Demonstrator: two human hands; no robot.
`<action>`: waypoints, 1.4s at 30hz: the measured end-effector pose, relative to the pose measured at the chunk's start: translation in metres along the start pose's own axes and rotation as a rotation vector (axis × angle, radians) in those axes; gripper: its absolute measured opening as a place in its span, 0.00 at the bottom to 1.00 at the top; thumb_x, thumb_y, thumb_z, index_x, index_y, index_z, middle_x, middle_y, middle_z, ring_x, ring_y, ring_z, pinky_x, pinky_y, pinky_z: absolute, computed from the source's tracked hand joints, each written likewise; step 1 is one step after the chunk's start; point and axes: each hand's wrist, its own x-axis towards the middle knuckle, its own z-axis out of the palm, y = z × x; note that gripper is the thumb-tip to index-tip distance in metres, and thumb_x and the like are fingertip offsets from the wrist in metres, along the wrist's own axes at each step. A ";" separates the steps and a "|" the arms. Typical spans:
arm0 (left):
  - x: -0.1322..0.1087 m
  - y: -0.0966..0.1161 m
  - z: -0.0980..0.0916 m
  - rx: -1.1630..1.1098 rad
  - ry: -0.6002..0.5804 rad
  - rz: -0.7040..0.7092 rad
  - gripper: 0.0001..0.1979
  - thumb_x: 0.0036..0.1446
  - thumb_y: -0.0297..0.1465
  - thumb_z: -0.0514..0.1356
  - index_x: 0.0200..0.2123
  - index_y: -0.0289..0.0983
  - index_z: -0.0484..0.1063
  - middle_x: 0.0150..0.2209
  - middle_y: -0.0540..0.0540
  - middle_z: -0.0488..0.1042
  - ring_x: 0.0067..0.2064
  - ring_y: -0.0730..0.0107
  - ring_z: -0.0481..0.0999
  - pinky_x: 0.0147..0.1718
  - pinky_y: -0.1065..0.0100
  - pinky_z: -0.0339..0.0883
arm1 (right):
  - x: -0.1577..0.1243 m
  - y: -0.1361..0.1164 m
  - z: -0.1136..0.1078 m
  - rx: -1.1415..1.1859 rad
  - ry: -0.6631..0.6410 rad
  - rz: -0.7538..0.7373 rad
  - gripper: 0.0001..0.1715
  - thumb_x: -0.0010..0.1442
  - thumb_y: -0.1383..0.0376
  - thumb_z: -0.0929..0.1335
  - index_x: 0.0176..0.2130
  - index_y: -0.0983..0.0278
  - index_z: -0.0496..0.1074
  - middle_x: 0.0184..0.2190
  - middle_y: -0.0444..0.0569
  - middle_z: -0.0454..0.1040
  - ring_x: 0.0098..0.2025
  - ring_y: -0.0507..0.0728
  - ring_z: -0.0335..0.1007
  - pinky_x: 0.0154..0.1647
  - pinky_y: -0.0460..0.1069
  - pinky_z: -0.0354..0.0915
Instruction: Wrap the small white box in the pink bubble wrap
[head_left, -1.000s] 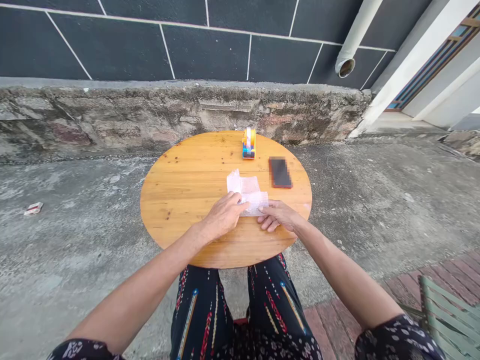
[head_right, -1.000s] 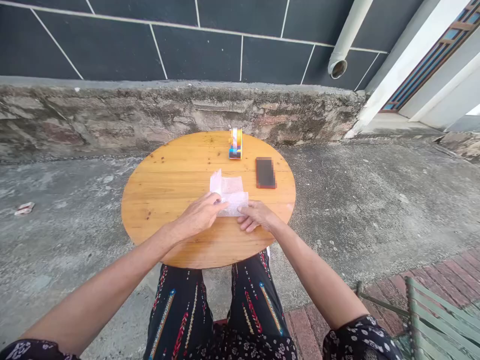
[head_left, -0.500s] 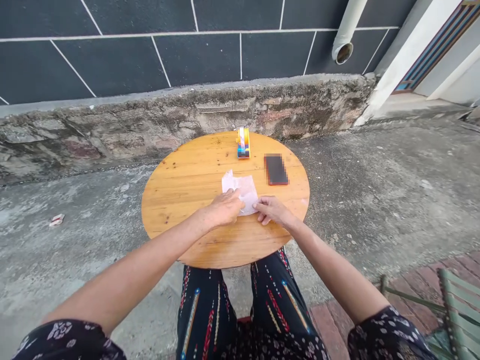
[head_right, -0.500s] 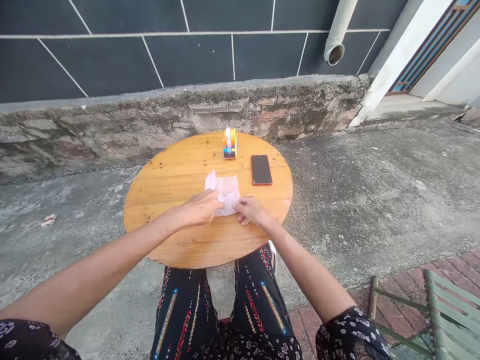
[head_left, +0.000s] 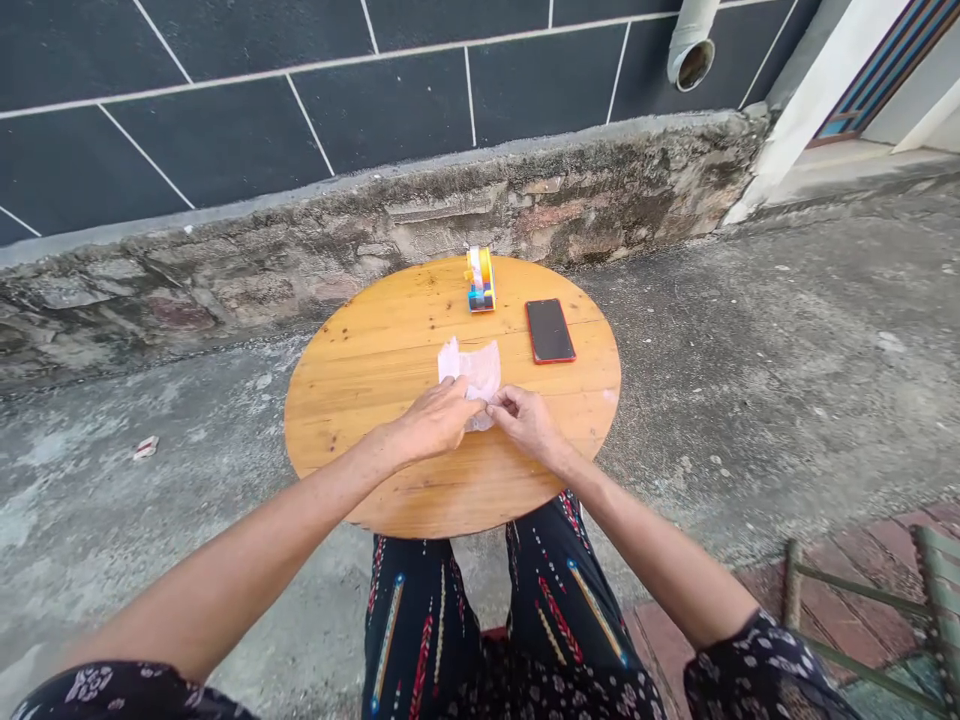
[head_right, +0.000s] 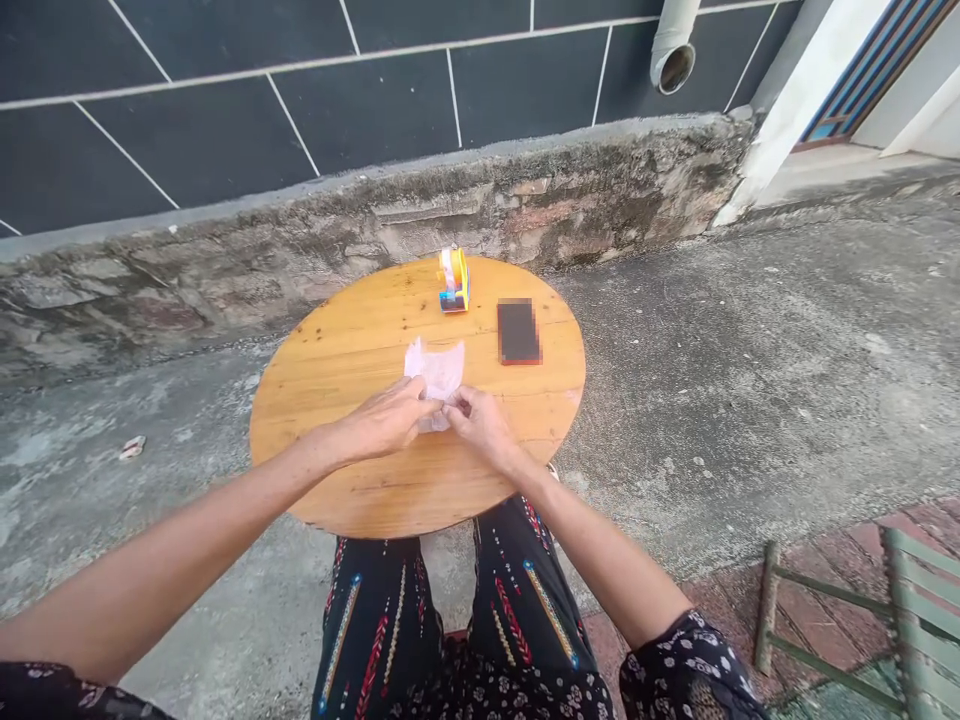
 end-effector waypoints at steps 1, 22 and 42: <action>-0.003 -0.002 0.003 0.004 0.033 0.010 0.19 0.50 0.18 0.51 0.43 0.38 0.71 0.38 0.43 0.66 0.41 0.59 0.68 0.38 0.63 0.64 | 0.000 -0.001 0.001 -0.015 0.006 -0.005 0.06 0.54 0.63 0.66 0.29 0.63 0.69 0.24 0.41 0.71 0.28 0.51 0.65 0.32 0.45 0.62; -0.018 -0.028 0.053 -0.367 0.504 0.060 0.07 0.57 0.23 0.54 0.33 0.35 0.71 0.37 0.44 0.73 0.42 0.63 0.69 0.43 0.64 0.66 | 0.002 -0.034 0.029 -0.360 0.040 -0.217 0.06 0.58 0.67 0.64 0.30 0.62 0.70 0.30 0.46 0.75 0.34 0.55 0.71 0.40 0.49 0.65; -0.024 -0.027 0.058 -0.533 0.601 -0.003 0.08 0.56 0.23 0.55 0.40 0.38 0.66 0.43 0.45 0.69 0.44 0.65 0.71 0.42 0.65 0.67 | -0.010 -0.037 0.040 -0.702 0.006 -0.383 0.31 0.60 0.71 0.62 0.62 0.67 0.56 0.39 0.53 0.78 0.40 0.62 0.72 0.45 0.57 0.62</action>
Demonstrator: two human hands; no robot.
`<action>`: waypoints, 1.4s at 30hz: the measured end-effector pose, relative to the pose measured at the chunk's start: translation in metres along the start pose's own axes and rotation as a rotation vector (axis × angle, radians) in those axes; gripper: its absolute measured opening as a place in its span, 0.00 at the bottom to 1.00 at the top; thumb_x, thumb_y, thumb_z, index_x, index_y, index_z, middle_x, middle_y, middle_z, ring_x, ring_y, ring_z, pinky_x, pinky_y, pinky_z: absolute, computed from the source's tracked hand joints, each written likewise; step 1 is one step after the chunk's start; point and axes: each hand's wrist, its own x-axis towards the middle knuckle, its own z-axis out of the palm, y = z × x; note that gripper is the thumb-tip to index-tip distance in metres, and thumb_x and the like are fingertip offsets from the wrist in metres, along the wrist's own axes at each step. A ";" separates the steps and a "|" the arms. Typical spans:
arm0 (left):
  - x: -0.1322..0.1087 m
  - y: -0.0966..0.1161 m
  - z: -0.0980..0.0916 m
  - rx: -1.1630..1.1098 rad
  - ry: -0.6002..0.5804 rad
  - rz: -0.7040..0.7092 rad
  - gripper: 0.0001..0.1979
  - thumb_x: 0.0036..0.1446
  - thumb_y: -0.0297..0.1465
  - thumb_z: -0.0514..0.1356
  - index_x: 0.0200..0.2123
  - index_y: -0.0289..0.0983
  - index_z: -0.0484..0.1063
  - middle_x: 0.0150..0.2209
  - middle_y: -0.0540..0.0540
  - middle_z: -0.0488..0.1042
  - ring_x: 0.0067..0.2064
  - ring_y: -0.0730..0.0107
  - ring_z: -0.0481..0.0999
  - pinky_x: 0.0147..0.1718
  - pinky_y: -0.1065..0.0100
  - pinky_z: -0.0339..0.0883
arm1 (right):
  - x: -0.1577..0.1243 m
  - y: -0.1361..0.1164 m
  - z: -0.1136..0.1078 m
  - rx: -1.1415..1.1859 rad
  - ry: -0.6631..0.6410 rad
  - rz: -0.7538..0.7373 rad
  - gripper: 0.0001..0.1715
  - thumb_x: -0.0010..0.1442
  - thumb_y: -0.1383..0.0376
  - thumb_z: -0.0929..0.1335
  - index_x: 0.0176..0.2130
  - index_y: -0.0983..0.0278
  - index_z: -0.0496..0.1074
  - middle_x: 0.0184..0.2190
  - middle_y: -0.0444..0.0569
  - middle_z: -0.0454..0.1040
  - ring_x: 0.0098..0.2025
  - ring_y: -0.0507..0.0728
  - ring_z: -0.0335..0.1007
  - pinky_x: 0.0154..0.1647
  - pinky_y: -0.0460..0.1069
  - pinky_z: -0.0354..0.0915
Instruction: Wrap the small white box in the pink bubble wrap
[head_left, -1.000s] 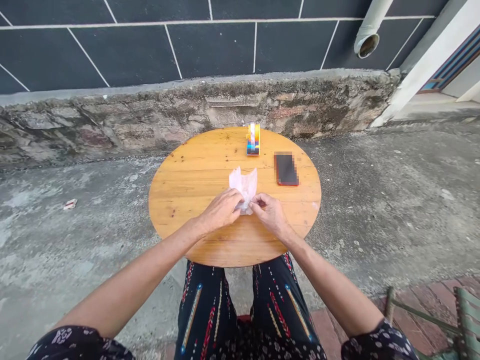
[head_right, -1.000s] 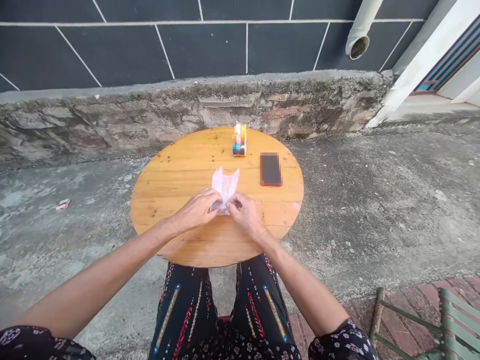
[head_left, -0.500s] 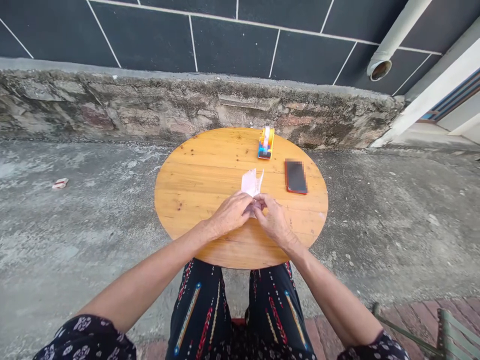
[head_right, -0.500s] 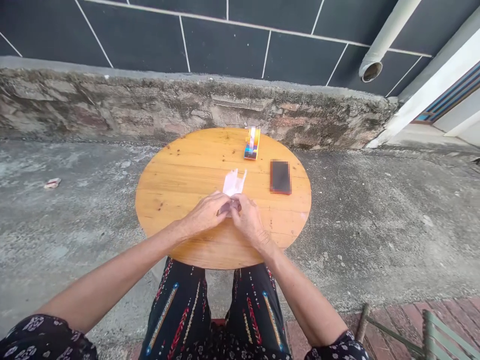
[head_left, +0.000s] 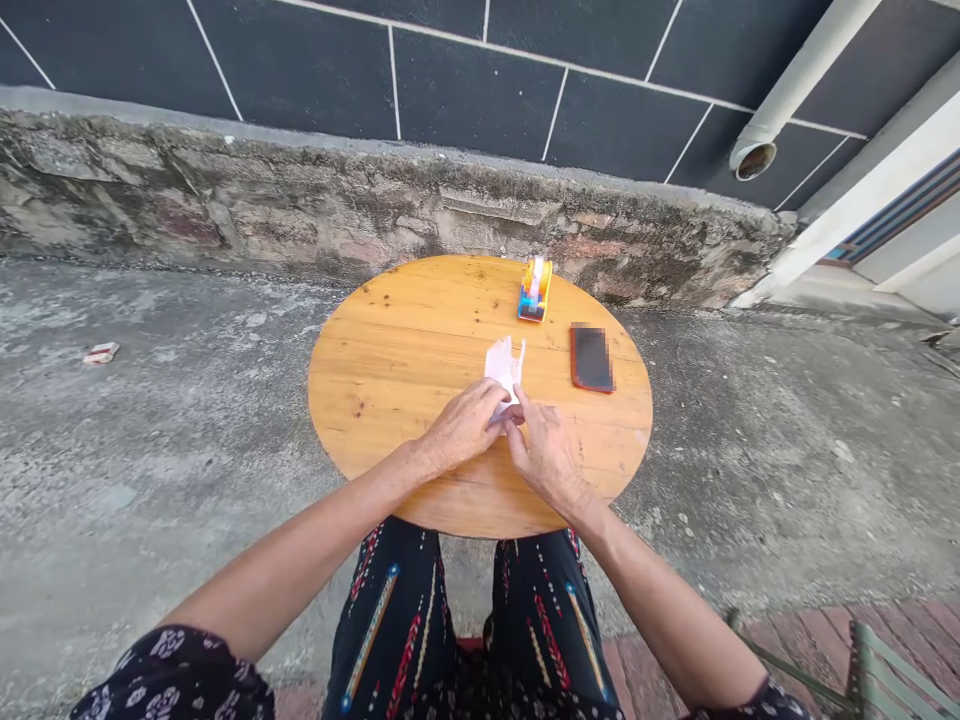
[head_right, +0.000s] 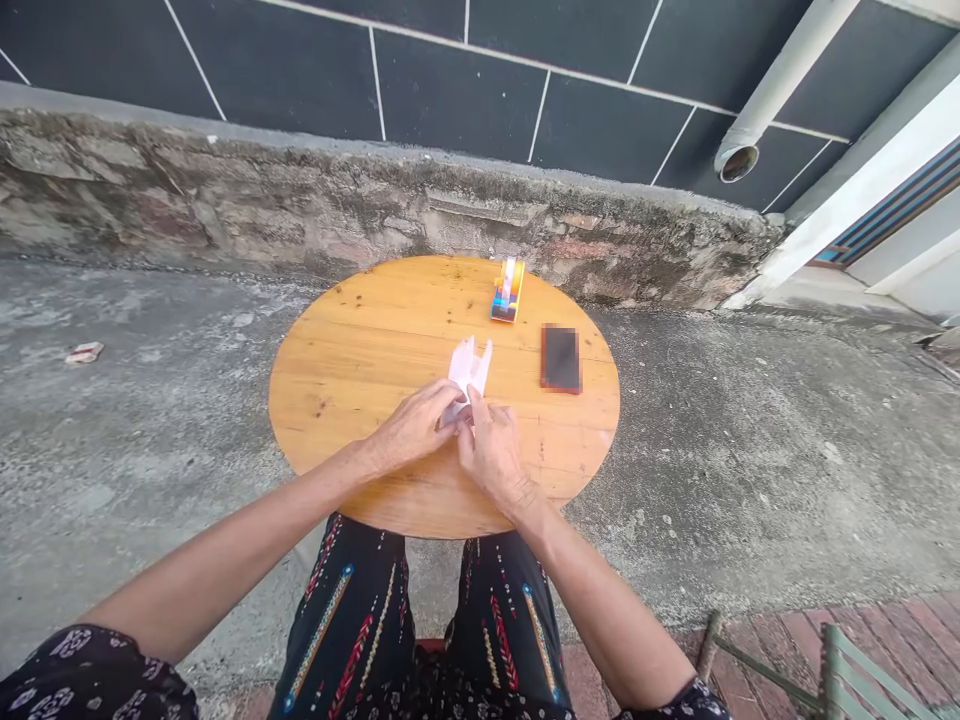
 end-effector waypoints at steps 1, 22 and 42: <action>0.000 -0.001 0.000 0.000 -0.002 0.010 0.09 0.56 0.23 0.55 0.40 0.38 0.66 0.43 0.45 0.69 0.45 0.65 0.71 0.43 0.65 0.67 | -0.003 -0.003 -0.002 -0.034 -0.006 -0.017 0.32 0.61 0.70 0.61 0.63 0.68 0.55 0.40 0.55 0.78 0.41 0.62 0.71 0.45 0.57 0.62; 0.003 0.006 -0.006 -0.019 0.002 -0.039 0.10 0.50 0.22 0.56 0.33 0.35 0.76 0.53 0.41 0.70 0.45 0.62 0.76 0.46 0.63 0.70 | 0.010 0.005 -0.009 0.083 -0.164 0.051 0.27 0.59 0.73 0.65 0.57 0.66 0.63 0.40 0.50 0.79 0.41 0.58 0.74 0.49 0.55 0.61; 0.003 0.009 0.005 0.093 0.024 -0.121 0.08 0.53 0.22 0.58 0.31 0.35 0.77 0.55 0.40 0.68 0.50 0.59 0.73 0.50 0.58 0.69 | 0.022 0.053 -0.020 0.252 0.007 0.032 0.13 0.61 0.72 0.62 0.43 0.65 0.73 0.39 0.52 0.78 0.40 0.57 0.75 0.45 0.53 0.67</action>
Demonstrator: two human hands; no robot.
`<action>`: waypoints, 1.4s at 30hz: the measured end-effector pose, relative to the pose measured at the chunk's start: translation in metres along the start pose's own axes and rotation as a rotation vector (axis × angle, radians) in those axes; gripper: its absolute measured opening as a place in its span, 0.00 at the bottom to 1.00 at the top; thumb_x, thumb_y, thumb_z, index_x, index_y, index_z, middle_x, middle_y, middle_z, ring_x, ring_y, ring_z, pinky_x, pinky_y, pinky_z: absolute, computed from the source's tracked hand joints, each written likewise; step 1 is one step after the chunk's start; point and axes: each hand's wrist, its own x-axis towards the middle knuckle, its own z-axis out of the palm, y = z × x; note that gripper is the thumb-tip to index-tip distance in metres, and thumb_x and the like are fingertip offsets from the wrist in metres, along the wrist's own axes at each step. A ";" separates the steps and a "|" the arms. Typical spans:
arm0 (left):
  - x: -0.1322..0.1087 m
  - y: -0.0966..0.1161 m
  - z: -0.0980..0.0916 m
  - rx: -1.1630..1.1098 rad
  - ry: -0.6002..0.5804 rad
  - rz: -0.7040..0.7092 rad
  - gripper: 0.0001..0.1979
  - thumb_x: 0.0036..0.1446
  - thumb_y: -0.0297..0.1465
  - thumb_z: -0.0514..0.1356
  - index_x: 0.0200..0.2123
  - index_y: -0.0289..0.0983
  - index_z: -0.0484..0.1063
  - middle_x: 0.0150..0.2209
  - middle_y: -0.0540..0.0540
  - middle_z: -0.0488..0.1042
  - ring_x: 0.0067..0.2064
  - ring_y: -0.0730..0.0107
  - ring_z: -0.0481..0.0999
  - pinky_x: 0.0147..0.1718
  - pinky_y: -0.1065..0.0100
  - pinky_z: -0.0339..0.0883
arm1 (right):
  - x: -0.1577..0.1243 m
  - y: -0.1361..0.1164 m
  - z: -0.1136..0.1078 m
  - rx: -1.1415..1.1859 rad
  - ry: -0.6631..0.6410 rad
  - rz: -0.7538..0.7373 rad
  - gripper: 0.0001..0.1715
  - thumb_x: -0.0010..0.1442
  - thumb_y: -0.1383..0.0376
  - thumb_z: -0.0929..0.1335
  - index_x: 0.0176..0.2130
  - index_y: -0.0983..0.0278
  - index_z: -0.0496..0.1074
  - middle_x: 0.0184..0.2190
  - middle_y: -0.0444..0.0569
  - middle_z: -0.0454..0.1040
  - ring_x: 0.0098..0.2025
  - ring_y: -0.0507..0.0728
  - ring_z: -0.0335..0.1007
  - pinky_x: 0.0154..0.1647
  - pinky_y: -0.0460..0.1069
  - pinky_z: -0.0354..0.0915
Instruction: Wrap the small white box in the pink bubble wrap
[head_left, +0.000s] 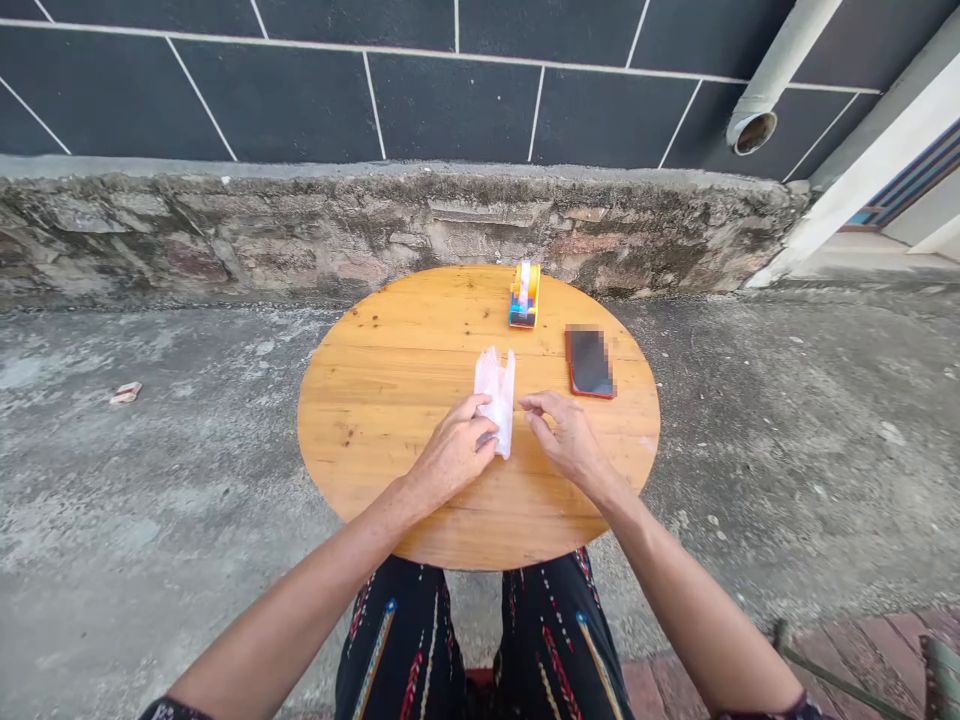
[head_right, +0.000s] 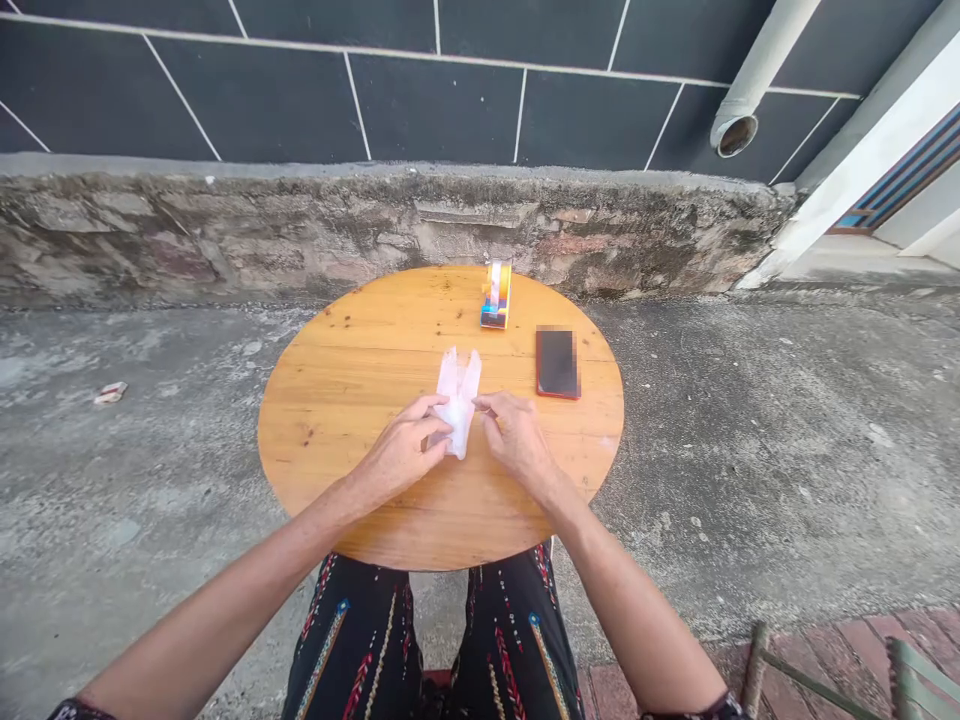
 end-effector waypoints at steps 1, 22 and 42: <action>0.001 0.000 0.000 0.030 -0.004 0.015 0.08 0.53 0.21 0.58 0.30 0.35 0.77 0.55 0.40 0.68 0.50 0.58 0.73 0.50 0.57 0.69 | 0.006 0.005 -0.001 -0.023 -0.019 -0.008 0.14 0.61 0.72 0.62 0.44 0.65 0.74 0.40 0.53 0.78 0.41 0.57 0.75 0.45 0.52 0.67; 0.024 0.000 -0.016 0.028 -0.219 0.004 0.07 0.48 0.22 0.59 0.28 0.38 0.74 0.43 0.45 0.76 0.46 0.60 0.73 0.44 0.61 0.69 | 0.051 0.010 0.001 -0.489 -0.281 -0.187 0.14 0.63 0.74 0.61 0.40 0.63 0.75 0.33 0.49 0.78 0.33 0.55 0.70 0.39 0.51 0.54; 0.019 -0.003 -0.012 0.040 -0.168 0.086 0.07 0.51 0.21 0.56 0.28 0.38 0.72 0.44 0.46 0.76 0.46 0.60 0.72 0.44 0.61 0.68 | 0.079 0.025 0.024 -0.183 -0.515 -0.186 0.15 0.58 0.75 0.65 0.36 0.60 0.79 0.35 0.45 0.75 0.34 0.52 0.70 0.34 0.45 0.58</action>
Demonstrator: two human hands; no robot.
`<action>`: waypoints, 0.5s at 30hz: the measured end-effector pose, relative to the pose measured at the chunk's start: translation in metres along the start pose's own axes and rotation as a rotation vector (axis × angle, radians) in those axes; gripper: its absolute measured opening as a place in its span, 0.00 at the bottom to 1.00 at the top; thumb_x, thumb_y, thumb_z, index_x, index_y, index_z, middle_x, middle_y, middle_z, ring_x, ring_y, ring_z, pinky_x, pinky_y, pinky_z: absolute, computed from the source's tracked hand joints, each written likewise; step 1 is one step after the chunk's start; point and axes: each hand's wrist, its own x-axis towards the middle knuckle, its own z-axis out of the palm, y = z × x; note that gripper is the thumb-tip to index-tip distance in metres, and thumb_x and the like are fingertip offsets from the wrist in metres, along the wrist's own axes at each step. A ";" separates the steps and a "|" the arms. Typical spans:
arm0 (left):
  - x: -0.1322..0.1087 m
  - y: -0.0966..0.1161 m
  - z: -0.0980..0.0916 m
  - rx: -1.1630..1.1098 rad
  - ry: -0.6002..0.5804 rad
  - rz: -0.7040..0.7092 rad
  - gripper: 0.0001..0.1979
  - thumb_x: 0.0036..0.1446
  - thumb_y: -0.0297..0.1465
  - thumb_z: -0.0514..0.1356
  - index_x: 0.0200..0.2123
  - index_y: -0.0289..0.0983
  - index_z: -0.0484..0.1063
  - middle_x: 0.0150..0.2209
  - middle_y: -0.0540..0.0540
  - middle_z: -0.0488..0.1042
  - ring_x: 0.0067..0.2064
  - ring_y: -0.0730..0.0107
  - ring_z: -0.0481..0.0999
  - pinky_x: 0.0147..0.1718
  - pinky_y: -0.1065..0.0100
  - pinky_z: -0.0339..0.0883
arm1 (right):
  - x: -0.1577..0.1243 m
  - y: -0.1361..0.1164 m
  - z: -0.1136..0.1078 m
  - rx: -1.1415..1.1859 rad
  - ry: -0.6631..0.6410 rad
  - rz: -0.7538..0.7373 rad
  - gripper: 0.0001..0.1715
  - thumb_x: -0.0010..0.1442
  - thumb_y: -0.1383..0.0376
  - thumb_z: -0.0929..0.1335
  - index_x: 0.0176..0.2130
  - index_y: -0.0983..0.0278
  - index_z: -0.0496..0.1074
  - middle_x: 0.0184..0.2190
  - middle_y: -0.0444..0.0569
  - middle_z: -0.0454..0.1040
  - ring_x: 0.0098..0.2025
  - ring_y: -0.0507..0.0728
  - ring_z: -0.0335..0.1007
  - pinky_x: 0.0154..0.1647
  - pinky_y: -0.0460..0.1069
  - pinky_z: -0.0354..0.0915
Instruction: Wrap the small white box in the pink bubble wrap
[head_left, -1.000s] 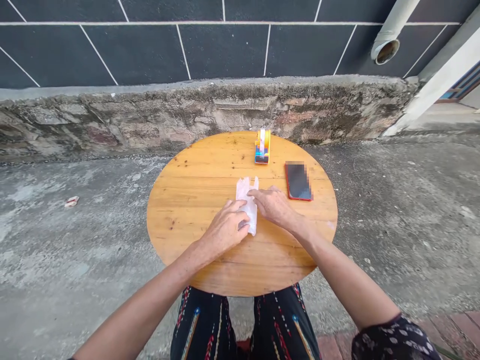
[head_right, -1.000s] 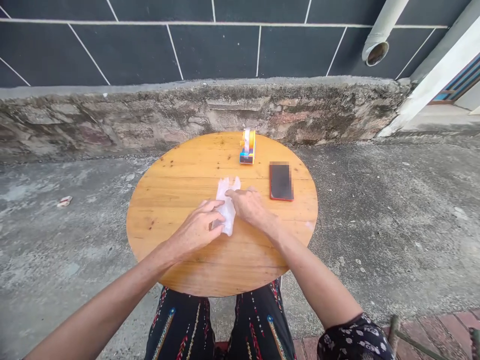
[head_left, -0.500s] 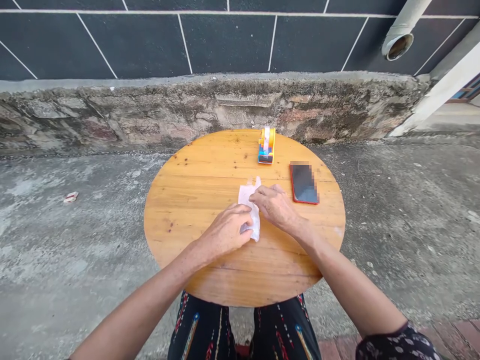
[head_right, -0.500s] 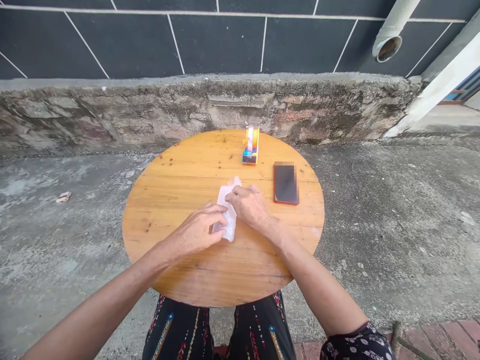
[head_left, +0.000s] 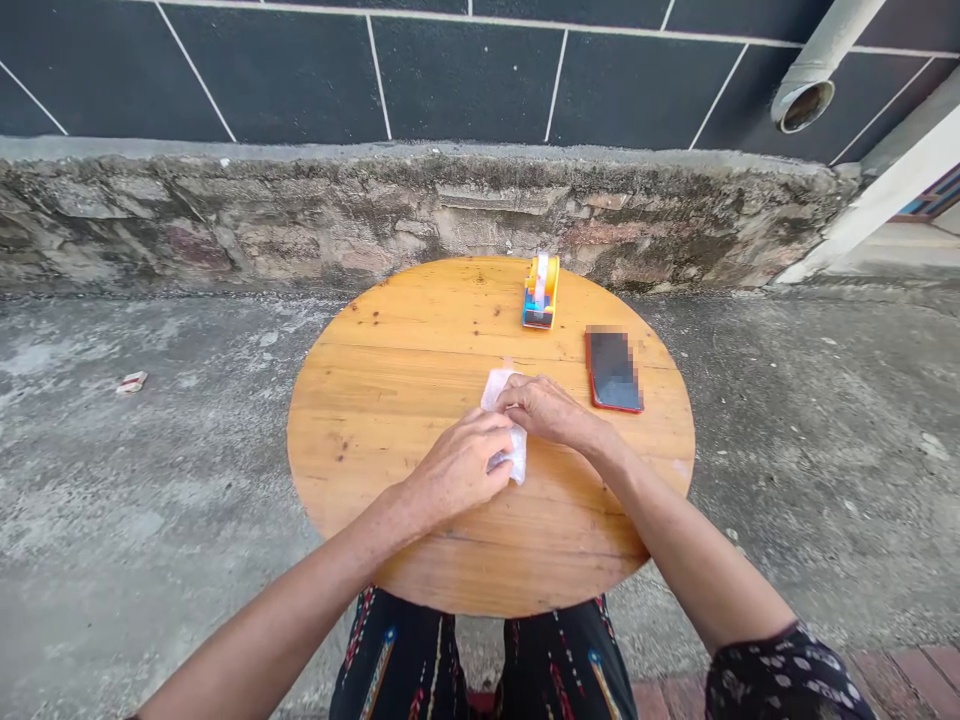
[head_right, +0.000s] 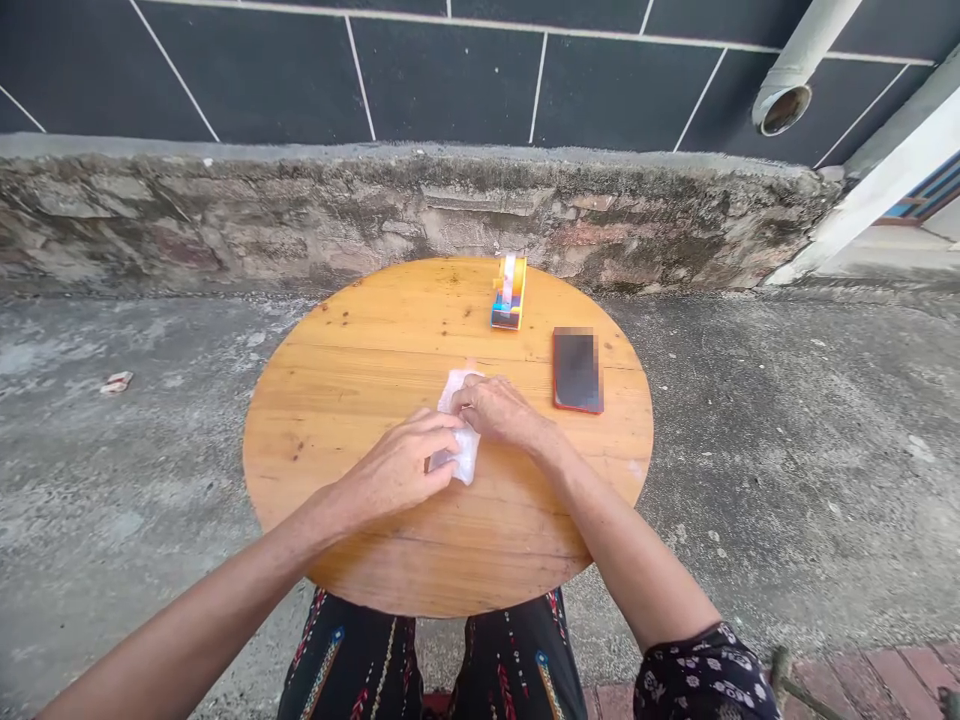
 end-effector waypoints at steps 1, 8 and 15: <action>0.000 0.000 0.000 -0.007 -0.003 -0.003 0.07 0.50 0.21 0.57 0.29 0.38 0.72 0.44 0.46 0.76 0.46 0.60 0.72 0.43 0.61 0.68 | -0.001 0.000 0.000 0.018 0.005 0.009 0.16 0.57 0.75 0.65 0.37 0.60 0.78 0.35 0.46 0.75 0.35 0.52 0.70 0.35 0.45 0.59; 0.001 -0.001 -0.004 -0.076 -0.022 -0.036 0.07 0.49 0.22 0.58 0.30 0.38 0.73 0.42 0.46 0.77 0.46 0.60 0.73 0.44 0.61 0.68 | -0.047 -0.013 -0.010 0.245 0.226 0.062 0.18 0.60 0.74 0.62 0.47 0.62 0.73 0.43 0.49 0.76 0.42 0.54 0.72 0.44 0.51 0.66; 0.001 0.000 -0.003 -0.085 -0.014 -0.039 0.06 0.51 0.23 0.57 0.30 0.38 0.73 0.43 0.46 0.77 0.47 0.61 0.72 0.43 0.62 0.67 | -0.086 -0.032 0.000 0.225 0.186 0.074 0.33 0.59 0.60 0.68 0.61 0.63 0.60 0.59 0.57 0.66 0.61 0.63 0.62 0.59 0.64 0.59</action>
